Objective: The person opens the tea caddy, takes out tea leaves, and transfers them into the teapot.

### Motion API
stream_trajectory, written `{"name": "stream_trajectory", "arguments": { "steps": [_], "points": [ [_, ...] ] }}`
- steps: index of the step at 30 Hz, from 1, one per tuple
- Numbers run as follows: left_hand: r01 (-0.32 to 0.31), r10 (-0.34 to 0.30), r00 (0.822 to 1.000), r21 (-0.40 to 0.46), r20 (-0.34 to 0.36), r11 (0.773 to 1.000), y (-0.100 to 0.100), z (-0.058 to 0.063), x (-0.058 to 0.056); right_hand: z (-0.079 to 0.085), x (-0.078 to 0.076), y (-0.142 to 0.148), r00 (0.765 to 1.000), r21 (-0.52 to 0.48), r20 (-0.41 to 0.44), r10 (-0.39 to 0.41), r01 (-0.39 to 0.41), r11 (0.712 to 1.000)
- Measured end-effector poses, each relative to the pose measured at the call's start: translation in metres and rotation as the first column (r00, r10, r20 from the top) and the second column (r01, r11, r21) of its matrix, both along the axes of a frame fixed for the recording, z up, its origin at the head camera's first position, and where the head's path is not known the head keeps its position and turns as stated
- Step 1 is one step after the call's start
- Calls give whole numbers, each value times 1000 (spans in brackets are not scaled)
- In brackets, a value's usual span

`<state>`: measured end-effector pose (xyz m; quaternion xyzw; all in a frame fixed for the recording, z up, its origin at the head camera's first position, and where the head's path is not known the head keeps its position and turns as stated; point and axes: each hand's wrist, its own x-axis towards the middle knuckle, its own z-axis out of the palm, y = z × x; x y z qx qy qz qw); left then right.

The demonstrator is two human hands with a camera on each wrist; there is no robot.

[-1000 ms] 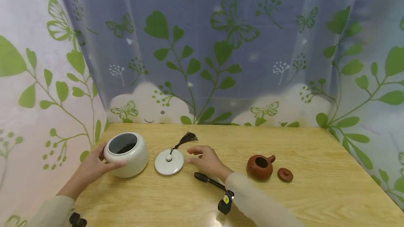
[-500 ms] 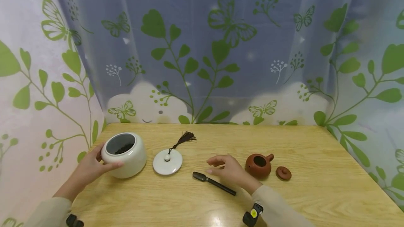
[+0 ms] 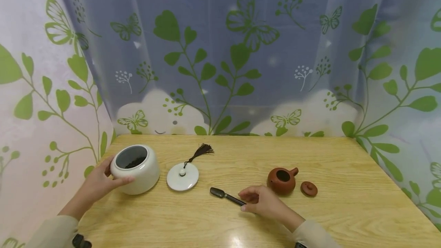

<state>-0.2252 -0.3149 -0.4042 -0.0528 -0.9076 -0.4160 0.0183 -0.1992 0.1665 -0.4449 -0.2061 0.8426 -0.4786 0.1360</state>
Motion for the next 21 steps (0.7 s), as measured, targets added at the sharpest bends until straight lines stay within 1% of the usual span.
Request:
{"name": "stream_trajectory", "arguments": {
  "steps": [7, 15, 21],
  "points": [
    [3, -3, 1000, 7, 1, 1000, 0, -2, 0, -7, 5, -1, 998, 43, -43, -39, 41, 998],
    [3, -3, 1000, 15, -11, 1000, 0, -2, -1, -9, 2, -4, 993, 118, -115, -29, 43, 992],
    [3, -3, 1000, 14, -10, 1000, 0, -1, 0, -9, 0, -6, 989, 142, -145, -33, 54, 988]
  ]
}}
